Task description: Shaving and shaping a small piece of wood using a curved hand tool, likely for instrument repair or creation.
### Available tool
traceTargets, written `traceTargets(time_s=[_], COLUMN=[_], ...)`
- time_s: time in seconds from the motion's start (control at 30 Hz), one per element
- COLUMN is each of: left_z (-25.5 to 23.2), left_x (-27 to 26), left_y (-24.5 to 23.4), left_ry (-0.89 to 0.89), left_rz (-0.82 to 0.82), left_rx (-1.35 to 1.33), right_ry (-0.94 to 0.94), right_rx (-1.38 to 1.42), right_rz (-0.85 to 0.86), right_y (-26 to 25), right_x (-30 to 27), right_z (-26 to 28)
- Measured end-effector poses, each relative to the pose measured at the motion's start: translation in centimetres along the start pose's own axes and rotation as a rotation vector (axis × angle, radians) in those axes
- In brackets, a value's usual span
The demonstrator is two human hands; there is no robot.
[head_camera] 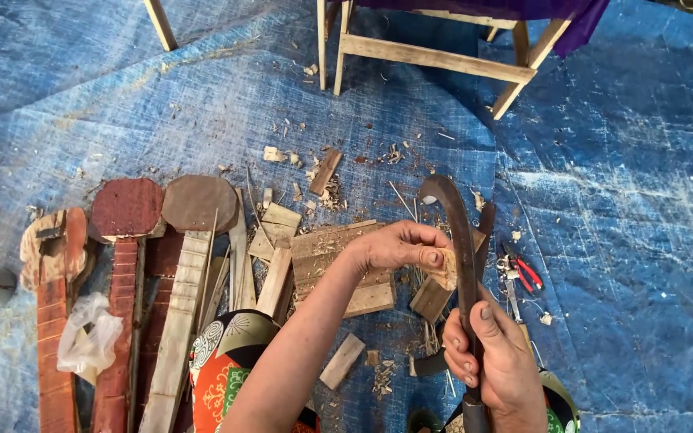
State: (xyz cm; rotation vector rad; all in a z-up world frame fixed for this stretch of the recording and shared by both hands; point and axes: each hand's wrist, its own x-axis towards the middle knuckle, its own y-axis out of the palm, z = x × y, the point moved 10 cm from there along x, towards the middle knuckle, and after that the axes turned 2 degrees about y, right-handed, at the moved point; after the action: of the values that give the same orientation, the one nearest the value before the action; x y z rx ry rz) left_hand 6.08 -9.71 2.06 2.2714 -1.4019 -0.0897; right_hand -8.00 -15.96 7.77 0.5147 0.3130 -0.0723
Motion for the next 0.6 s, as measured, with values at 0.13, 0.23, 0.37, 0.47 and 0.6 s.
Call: traceTargets(time_s=[0.13, 0.23, 0.37, 0.47, 0.6], left_z=[0.22, -0.04, -0.01, 0.14, -0.01], left_x=[0.04, -0.03, -0.19, -0.09, -0.13], left_y=[-0.24, -0.42, -0.65, -0.57, -0.52], left_ry=[0.004, 0.018, 0.009, 0.011, 0.022], left_rz=[0.008, 0.004, -0.018, 0.0, 0.001], left_rx=[0.014, 0.026, 0.045, 0.047, 0.055], right_ry=[-0.008, -0.026, -0.019, -0.022, -0.043], right_rx=[0.0, -0.025, -0.026, -0.021, -0.013], right_rz=[0.01, 0.019, 0.011, 0.001, -0.019], right_y=[0.31, 0.75, 0.53, 0.29, 0.08], right_x=[0.18, 0.32, 0.44, 0.37, 0.5], right_z=[0.04, 0.27, -0.1, -0.22, -0.43])
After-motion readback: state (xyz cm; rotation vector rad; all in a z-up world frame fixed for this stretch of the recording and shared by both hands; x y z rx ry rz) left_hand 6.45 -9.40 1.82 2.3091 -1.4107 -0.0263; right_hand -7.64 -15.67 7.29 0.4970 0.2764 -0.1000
